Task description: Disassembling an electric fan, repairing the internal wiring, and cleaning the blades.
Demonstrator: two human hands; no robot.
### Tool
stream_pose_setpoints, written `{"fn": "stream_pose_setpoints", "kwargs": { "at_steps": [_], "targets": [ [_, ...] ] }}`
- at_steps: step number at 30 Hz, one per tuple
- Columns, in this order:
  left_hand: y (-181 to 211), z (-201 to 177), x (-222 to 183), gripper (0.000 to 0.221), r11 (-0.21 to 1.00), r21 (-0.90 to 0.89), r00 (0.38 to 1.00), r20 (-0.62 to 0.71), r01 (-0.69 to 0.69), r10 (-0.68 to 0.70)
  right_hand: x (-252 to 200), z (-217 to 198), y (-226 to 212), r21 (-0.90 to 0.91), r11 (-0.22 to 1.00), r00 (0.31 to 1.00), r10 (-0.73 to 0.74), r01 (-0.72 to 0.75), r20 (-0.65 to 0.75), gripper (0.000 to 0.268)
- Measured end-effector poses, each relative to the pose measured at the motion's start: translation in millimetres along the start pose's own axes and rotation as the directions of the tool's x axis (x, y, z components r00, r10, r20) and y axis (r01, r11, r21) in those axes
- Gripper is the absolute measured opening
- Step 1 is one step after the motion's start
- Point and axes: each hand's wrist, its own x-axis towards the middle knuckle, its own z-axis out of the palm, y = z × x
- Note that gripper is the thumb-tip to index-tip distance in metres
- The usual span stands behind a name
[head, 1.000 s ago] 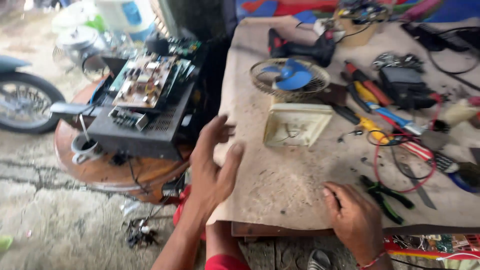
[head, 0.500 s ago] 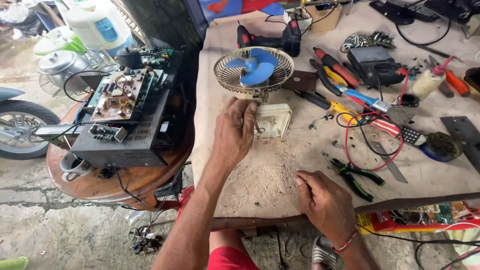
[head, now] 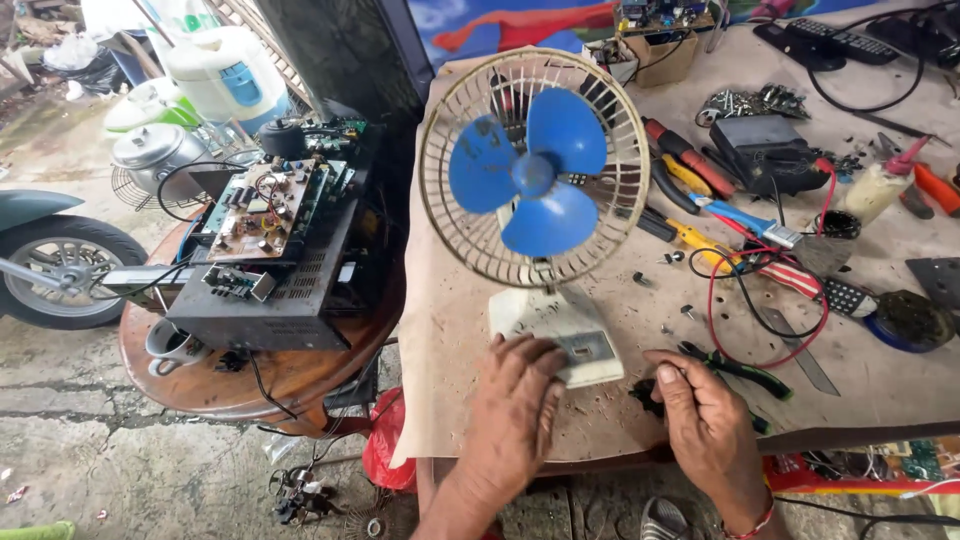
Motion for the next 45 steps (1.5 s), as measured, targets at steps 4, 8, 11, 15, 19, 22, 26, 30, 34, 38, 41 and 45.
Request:
{"fn": "stream_pose_setpoints", "kwargs": {
  "at_steps": [4, 8, 11, 15, 19, 22, 26, 30, 34, 38, 41, 45],
  "targets": [
    [17.8, 6.2, -16.9, 0.044, 0.991, 0.132, 0.982, 0.181, 0.028, -0.052, -2.4, 2.1, -6.5, -0.039, 0.978, 0.971, -0.206, 0.203, -0.121, 0.036],
    [31.5, 3.6, -21.4, 0.065, 0.989, 0.135, 0.926, 0.362, 0.057, -0.103, -7.1, 7.3, -6.4, -0.011, 0.992, 0.987, -0.128, 0.128, -0.099, 0.038],
    [34.4, -6.7, -16.9, 0.071, 0.998, 0.051, 0.939, 0.340, 0.030, -0.046, -5.3, 11.0, -3.8, -0.121, 0.939, 0.937, -0.335, 0.323, -0.103, 0.036],
    [30.7, -13.4, -13.3, 0.061, 0.998, -0.066, 0.963, 0.268, 0.025, -0.007, 0.8, -1.5, -18.0, -0.135, 0.983, 0.991, -0.121, 0.127, 0.056, 0.049],
    [27.0, -19.1, -11.5, 0.051, 0.981, -0.173, 0.978, 0.200, 0.093, -0.057, 31.8, -22.2, -32.9, -0.350, 0.815, 0.879, -0.473, 0.461, 0.057, 0.035],
    [13.7, -15.0, -18.1, 0.042, 0.841, -0.523, 0.965, -0.118, 0.138, -0.232, 77.8, -21.9, -18.1, -0.484, 0.768, 0.897, -0.432, 0.420, 0.093, 0.031],
    [-7.4, -48.0, 11.5, 0.059, 0.809, -0.503, 0.767, -0.374, 0.304, -0.521, 101.9, -10.2, 12.5, -0.573, 0.700, 0.904, -0.345, 0.427, 0.253, 0.034],
    [-8.1, -87.5, 66.2, 0.069, 0.769, -0.617, 0.857, -0.296, 0.166, -0.423, 82.4, -25.1, -30.3, -0.611, 0.642, 0.796, -0.605, 0.463, -0.033, 0.013],
    [14.2, -88.0, 100.8, 0.081, 0.664, -0.673, 0.856, -0.088, 0.326, -0.510, 49.5, -29.3, -92.8, -0.775, 0.390, 0.534, -0.842, 0.497, -0.082, 0.037],
    [-20.3, -48.4, 81.2, 0.070, 0.538, -0.835, 0.882, -0.160, 0.119, -0.443, 17.9, -12.4, -114.9, -0.805, 0.367, 0.665, -0.746, 0.467, 0.045, 0.038],
    [-28.5, -42.3, 72.7, 0.065, 0.599, -0.772, 0.868, -0.132, 0.213, -0.478, 14.1, -1.8, -109.9, -0.726, 0.483, 0.677, -0.735, 0.490, -0.032, 0.042],
    [-17.9, -53.1, 78.9, 0.076, 0.621, -0.765, 0.897, -0.138, 0.172, -0.419, 17.0, -1.8, -108.7, -0.547, 0.678, 0.777, -0.625, 0.491, -0.076, 0.043]
  ]
}}
